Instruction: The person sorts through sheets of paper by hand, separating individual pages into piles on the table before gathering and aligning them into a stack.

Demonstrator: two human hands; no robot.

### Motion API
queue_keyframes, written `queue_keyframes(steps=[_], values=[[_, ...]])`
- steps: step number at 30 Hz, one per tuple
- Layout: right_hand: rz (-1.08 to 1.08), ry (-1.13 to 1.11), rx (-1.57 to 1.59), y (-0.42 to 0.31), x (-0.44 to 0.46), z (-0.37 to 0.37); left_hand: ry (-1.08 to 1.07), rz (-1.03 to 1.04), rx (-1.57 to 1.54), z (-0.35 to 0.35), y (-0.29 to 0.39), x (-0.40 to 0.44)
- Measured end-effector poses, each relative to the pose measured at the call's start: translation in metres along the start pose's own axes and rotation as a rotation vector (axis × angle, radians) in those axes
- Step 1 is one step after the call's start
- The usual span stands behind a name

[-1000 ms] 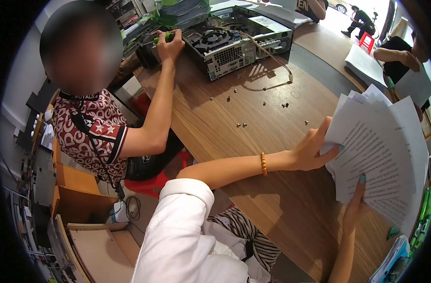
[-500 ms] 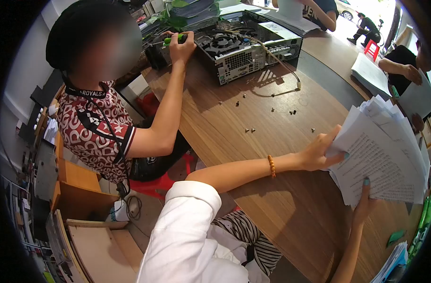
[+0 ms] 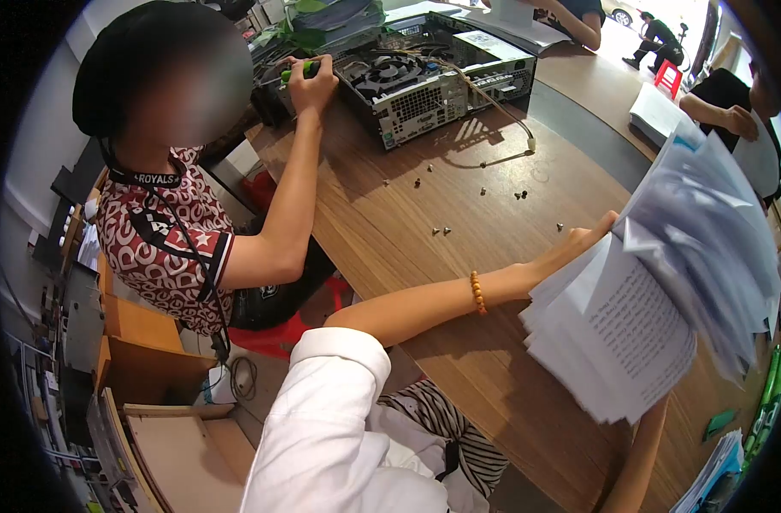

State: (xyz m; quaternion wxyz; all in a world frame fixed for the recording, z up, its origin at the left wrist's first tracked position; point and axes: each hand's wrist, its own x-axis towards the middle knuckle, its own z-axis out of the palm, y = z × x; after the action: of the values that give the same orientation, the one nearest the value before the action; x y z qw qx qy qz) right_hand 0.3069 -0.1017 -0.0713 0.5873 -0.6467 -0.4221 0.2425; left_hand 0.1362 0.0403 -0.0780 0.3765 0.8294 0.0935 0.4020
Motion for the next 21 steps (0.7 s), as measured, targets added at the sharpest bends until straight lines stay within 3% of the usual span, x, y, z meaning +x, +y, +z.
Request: queue_keyframes(steps=[2,4,5,6,8,9,14,18,20,21], values=[[0.119,-0.053,0.083,-0.002,0.002,-0.003,0.061,-0.100,-0.033,0.007,-0.005,-0.001],[0.240,-0.116,0.164,-0.002,0.002,-0.007,-0.005,-0.254,-0.457,0.017,-0.031,-0.002],[0.297,-0.145,0.206,-0.004,0.005,-0.009,-0.088,-0.413,-0.771,0.018,-0.040,-0.009],[0.351,-0.170,0.240,-0.005,0.006,-0.011,0.038,-0.659,-0.920,0.008,0.000,-0.007],[0.432,-0.191,0.264,-0.003,0.011,-0.014,-0.359,-0.853,-0.714,-0.009,0.008,0.004],[0.457,-0.198,0.263,-0.004,0.014,-0.011,-0.268,-0.815,-0.771,-0.004,0.010,0.004],[0.403,-0.198,0.278,0.000,0.015,-0.009,-0.244,-0.827,-0.656,-0.005,0.014,0.003],[0.164,-0.133,0.068,-0.004,0.007,-0.002,-0.156,-0.577,-0.231,0.007,0.019,-0.001],[-0.058,-0.110,-0.242,-0.019,0.004,0.004,-0.062,-0.396,0.135,0.013,0.026,-0.003],[-0.117,-0.058,-0.297,-0.027,-0.002,0.009,-0.001,-0.273,0.170,0.015,0.029,-0.004]])
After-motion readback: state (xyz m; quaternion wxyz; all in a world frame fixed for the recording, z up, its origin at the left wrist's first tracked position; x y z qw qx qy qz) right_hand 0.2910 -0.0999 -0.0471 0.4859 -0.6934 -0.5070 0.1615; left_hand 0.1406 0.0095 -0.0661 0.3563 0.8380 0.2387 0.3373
